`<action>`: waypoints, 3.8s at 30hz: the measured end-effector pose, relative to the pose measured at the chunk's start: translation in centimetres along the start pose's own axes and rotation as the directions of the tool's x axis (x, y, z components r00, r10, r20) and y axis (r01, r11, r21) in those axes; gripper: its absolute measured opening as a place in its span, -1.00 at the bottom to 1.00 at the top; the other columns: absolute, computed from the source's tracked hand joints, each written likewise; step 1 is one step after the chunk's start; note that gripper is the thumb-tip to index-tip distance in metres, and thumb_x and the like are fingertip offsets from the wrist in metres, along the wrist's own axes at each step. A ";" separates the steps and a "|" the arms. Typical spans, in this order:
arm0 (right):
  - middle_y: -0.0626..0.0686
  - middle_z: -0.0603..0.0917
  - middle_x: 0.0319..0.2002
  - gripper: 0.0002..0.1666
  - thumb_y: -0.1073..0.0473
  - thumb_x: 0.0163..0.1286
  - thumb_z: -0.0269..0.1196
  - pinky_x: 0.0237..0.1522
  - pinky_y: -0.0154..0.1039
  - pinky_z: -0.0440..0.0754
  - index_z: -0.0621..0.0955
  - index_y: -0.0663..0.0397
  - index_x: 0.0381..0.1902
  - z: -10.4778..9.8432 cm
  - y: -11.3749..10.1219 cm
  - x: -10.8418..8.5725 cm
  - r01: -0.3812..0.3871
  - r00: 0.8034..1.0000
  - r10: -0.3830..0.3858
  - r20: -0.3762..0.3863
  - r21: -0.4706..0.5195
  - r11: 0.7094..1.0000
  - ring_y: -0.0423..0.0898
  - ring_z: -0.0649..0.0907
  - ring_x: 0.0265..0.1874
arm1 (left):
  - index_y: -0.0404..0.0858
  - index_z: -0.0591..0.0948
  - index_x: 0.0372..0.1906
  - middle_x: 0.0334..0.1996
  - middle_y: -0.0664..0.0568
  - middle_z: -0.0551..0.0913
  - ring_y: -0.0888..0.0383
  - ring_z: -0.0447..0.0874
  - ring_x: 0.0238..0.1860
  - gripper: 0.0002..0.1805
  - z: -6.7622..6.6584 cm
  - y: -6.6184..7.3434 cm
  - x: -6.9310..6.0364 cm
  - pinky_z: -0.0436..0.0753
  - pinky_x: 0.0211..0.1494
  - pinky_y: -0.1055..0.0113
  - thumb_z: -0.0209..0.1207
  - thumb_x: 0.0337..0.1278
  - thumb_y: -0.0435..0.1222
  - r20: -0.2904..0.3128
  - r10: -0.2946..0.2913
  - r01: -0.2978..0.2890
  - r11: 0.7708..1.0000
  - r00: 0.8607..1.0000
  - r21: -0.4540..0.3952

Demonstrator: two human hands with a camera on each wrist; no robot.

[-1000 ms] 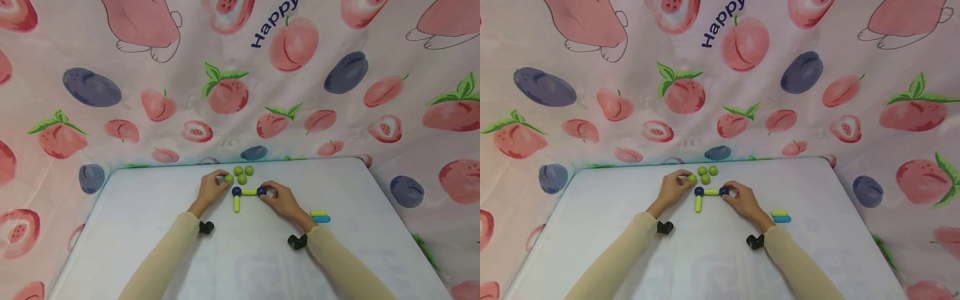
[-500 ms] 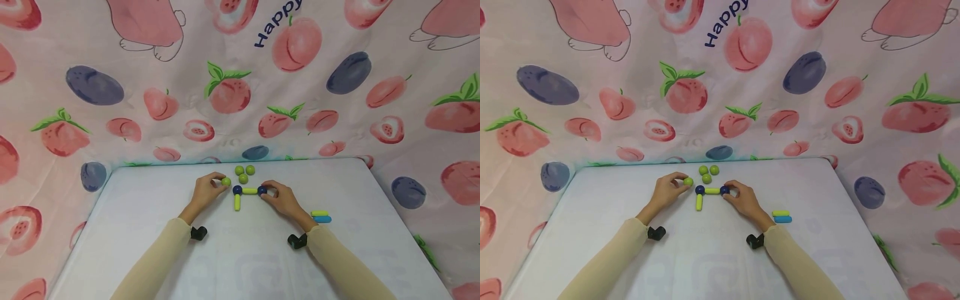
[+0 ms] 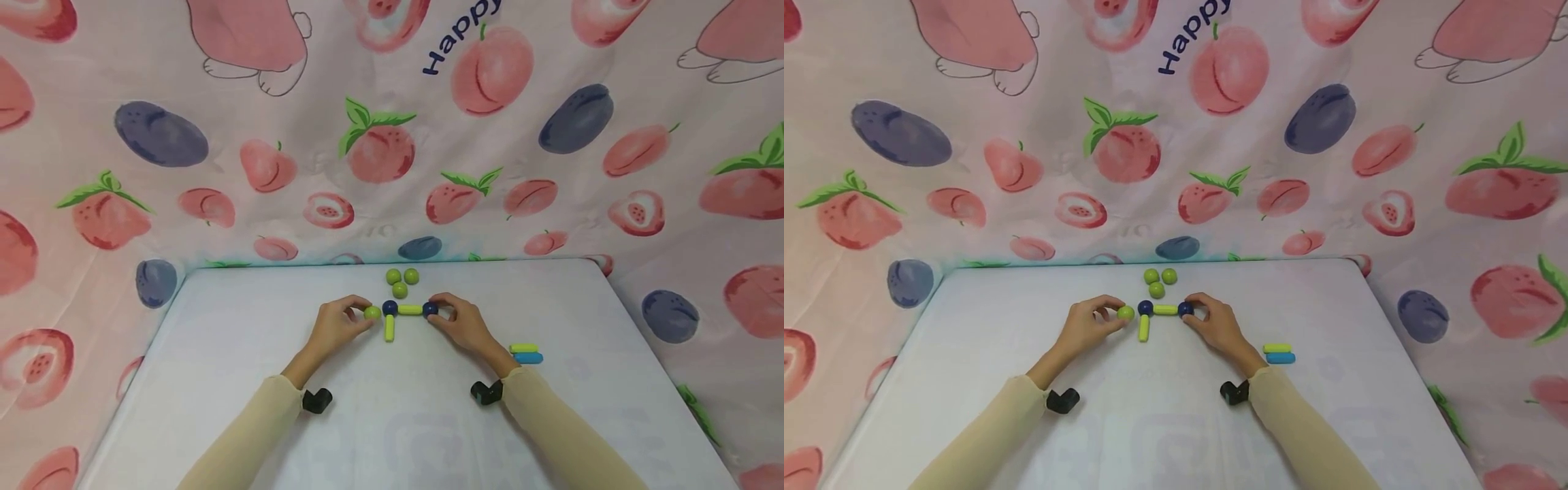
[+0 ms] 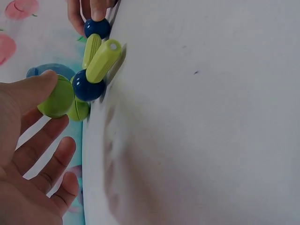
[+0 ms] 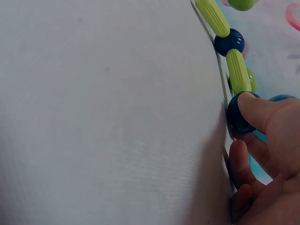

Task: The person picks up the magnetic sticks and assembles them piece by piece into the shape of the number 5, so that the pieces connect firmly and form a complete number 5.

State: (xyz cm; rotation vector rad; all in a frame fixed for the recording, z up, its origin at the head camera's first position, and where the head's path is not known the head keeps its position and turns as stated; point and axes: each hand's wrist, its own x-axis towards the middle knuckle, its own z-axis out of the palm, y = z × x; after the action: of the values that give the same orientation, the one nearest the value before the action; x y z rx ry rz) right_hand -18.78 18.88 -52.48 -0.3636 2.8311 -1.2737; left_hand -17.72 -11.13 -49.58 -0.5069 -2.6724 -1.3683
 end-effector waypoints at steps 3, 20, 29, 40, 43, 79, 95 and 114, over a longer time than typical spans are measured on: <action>0.06 0.72 0.11 -0.51 0.08 0.37 0.44 -0.44 -0.27 0.45 0.63 -0.03 0.22 0.0 0.1 0.1 0.000 1.000 0.000 -0.001 0.000 1.000 -0.15 0.50 -0.54 | -0.18 0.76 -0.11 -0.23 0.09 0.78 0.04 0.61 -0.35 -0.71 0.2 0.3 -0.7 0.50 -0.28 0.36 0.54 0.03 -0.29 0.012 -0.002 0.002 1.000 1.000 -0.003; 0.06 0.71 0.11 -0.49 0.08 0.37 0.44 -0.44 -0.26 0.45 0.62 -0.05 0.24 -0.2 0.0 0.3 -0.011 1.000 0.011 0.012 -0.011 1.000 -0.14 0.50 -0.54 | -0.14 0.75 -0.17 -0.36 0.17 0.73 0.05 0.54 -0.36 -0.73 2.2 1.0 -3.6 0.45 -0.30 0.38 0.55 0.01 -0.24 0.103 -0.038 0.040 0.999 0.994 -0.015; 0.06 0.71 0.11 -0.49 0.09 0.37 0.44 -0.43 -0.28 0.46 0.62 -0.03 0.24 -0.4 0.1 0.3 0.000 1.000 0.001 0.020 -0.021 1.000 -0.15 0.50 -0.53 | -0.10 0.75 -0.18 -0.35 0.21 0.73 0.11 0.52 -0.32 -0.73 2.6 1.2 -4.1 0.45 -0.24 0.36 0.56 -0.01 -0.23 0.128 -0.102 0.103 0.995 0.987 -0.001; 0.11 0.65 0.16 -0.33 0.15 0.33 0.47 -0.23 -0.21 0.58 0.53 -0.03 0.37 -2.0 -1.9 1.4 0.159 0.977 -0.140 0.162 -0.113 0.981 -0.09 0.56 -0.35 | -0.11 0.73 -0.18 -0.34 0.18 0.74 0.11 0.53 -0.31 -0.73 2.7 1.1 -4.7 0.46 -0.23 0.35 0.56 0.00 -0.24 0.122 -0.106 0.107 0.994 0.987 0.000; 0.16 0.63 0.13 -0.32 0.16 0.32 0.47 -0.17 -0.18 0.61 0.52 -0.02 0.37 -2.1 -3.2 2.0 0.243 0.958 -0.210 0.196 -0.157 0.957 -0.02 0.60 -0.26 | -0.12 0.73 -0.18 -0.34 0.18 0.74 0.11 0.53 -0.31 -0.73 2.7 1.1 -4.8 0.45 -0.23 0.35 0.55 0.00 -0.25 0.120 -0.107 0.108 0.994 0.987 -0.002; -0.07 0.71 -0.28 -0.70 0.39 0.38 0.32 -0.17 -0.29 0.56 0.75 -0.03 -0.01 2.0 -7.2 4.0 0.294 0.802 -0.206 0.561 -0.070 0.953 -0.21 0.61 -0.30 | -0.16 0.72 -0.18 -0.32 0.11 0.76 0.05 0.58 -0.29 -0.71 2.9 0.9 -5.0 0.49 -0.20 0.36 0.56 -0.01 -0.26 0.090 -0.032 0.034 0.999 0.995 -0.016; 0.08 0.75 -0.34 -0.70 0.34 0.44 0.31 -0.37 -0.33 0.54 0.71 0.14 0.11 1.8 -5.8 4.3 0.184 0.789 -0.251 0.561 0.174 0.967 -0.01 0.64 -0.47 | -0.14 0.72 -0.23 -0.38 0.13 0.78 0.08 0.57 -0.34 -0.72 3.5 1.8 -5.0 0.44 -0.23 0.31 0.56 -0.02 -0.20 0.016 -0.088 0.087 0.996 0.996 0.034; 0.00 0.75 -0.26 -0.69 0.40 0.39 0.32 -0.16 -0.32 0.60 0.72 0.09 0.06 2.0 -5.7 3.8 0.244 0.791 -0.261 0.554 0.106 0.964 -0.20 0.66 -0.31 | -0.12 0.71 -0.22 -0.40 0.11 0.77 0.19 0.50 -0.40 -0.70 4.7 2.5 -5.0 0.43 -0.29 0.31 0.57 -0.02 -0.14 -0.039 -0.139 0.141 0.988 0.990 0.062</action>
State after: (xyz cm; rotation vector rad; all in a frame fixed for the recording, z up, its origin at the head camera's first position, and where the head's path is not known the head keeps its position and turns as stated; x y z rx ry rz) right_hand -21.07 12.96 -49.25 -0.9695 2.3019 -1.0094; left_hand -11.84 -7.20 -51.59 -0.2913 -2.7600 -1.3055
